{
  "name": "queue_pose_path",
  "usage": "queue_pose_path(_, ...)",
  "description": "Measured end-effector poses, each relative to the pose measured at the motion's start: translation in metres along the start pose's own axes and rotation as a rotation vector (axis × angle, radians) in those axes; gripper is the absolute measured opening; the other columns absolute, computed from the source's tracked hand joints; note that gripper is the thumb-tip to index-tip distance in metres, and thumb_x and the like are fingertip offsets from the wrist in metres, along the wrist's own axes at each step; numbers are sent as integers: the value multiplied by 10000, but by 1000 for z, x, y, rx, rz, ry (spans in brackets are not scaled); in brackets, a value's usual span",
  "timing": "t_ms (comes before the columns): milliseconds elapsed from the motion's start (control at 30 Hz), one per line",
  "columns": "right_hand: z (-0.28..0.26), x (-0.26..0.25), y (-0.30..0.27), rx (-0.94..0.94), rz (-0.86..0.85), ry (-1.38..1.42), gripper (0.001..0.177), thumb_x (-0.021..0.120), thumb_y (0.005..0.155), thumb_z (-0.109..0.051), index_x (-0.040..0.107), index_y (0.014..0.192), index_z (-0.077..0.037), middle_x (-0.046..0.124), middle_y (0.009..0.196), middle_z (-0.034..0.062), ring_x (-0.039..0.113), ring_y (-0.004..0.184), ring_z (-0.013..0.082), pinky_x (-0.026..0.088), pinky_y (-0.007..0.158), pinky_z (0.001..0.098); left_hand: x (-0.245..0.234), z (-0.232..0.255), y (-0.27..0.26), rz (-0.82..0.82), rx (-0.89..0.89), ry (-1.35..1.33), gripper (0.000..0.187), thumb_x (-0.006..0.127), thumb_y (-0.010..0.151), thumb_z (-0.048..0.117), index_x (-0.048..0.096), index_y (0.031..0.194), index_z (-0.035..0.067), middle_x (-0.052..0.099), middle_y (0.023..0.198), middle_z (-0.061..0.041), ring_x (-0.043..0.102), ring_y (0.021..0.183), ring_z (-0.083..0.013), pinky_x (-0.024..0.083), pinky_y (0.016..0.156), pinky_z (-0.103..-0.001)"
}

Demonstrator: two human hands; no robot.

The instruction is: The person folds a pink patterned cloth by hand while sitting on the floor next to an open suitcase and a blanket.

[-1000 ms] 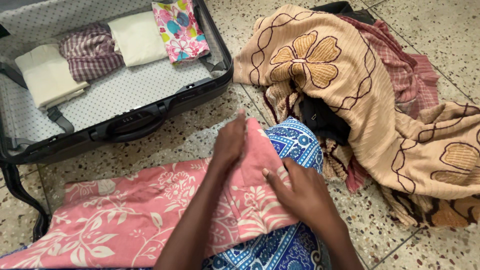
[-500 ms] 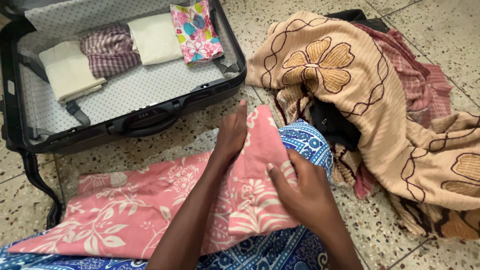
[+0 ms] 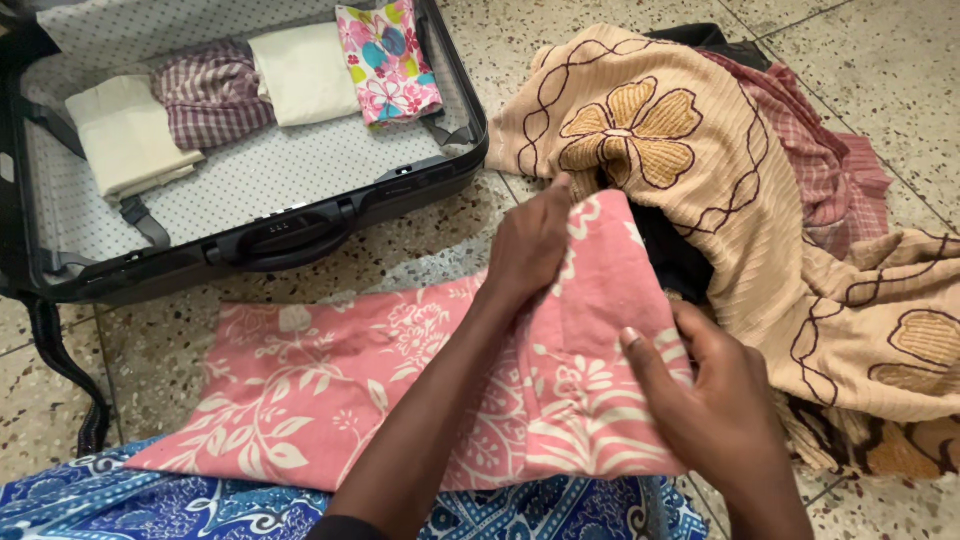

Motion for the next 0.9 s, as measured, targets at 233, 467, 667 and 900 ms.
queue_pose_path(233, 34, 0, 16, -199, 48, -187, 620, 782, 861, -401, 616, 1278, 27, 732, 1025, 249, 733, 890, 319, 559, 776, 423, 8, 52, -85, 12, 255, 160, 672, 299, 1097, 454, 399, 1480, -89, 401, 1523, -362, 383, 1418, -498, 275, 1166, -619)
queue_pose_path(467, 12, -1, 15, -243, 141, -182, 466, 635, 938, -345, 642, 1337, -105, 731, 1171, 173, 715, 941, 315, 550, 869, 442, 24, 54, -137, -67, 373, 345, 702, 430, 1070, 378, 293, 1558, -108, 289, 1610, -399, 262, 1522, -543, 192, 1231, -600)
queue_pose_path(667, -11, 58, 24, -718, 7, -256, 466, 504, 1050, -331, 561, 1401, -30, 569, 1449, 187, 500, 1362, 360, 358, 1138, 475, 28, 36, -148, -17, 404, 221, 750, 496, 998, 333, 278, 1544, -133, 286, 1610, -378, 264, 1523, -524, 199, 1264, -563)
queue_pose_path(900, -1, 66, 21, -690, -14, -232, 595, 288, 1094, -404, 405, 1558, -50, 402, 1613, 160, 308, 1507, 311, 150, 1208, 487, 26, 33, -145, 36, 379, 186, 682, 460, 1032, 305, 320, 1541, -127, 333, 1614, -347, 321, 1509, -488, 238, 1251, -538)
Point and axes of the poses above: each hand's wrist, its own y-axis towards the middle knuckle, its own x-axis out of the palm, z = x × y, the point moved 7 cm from there along y, towards the middle knuckle
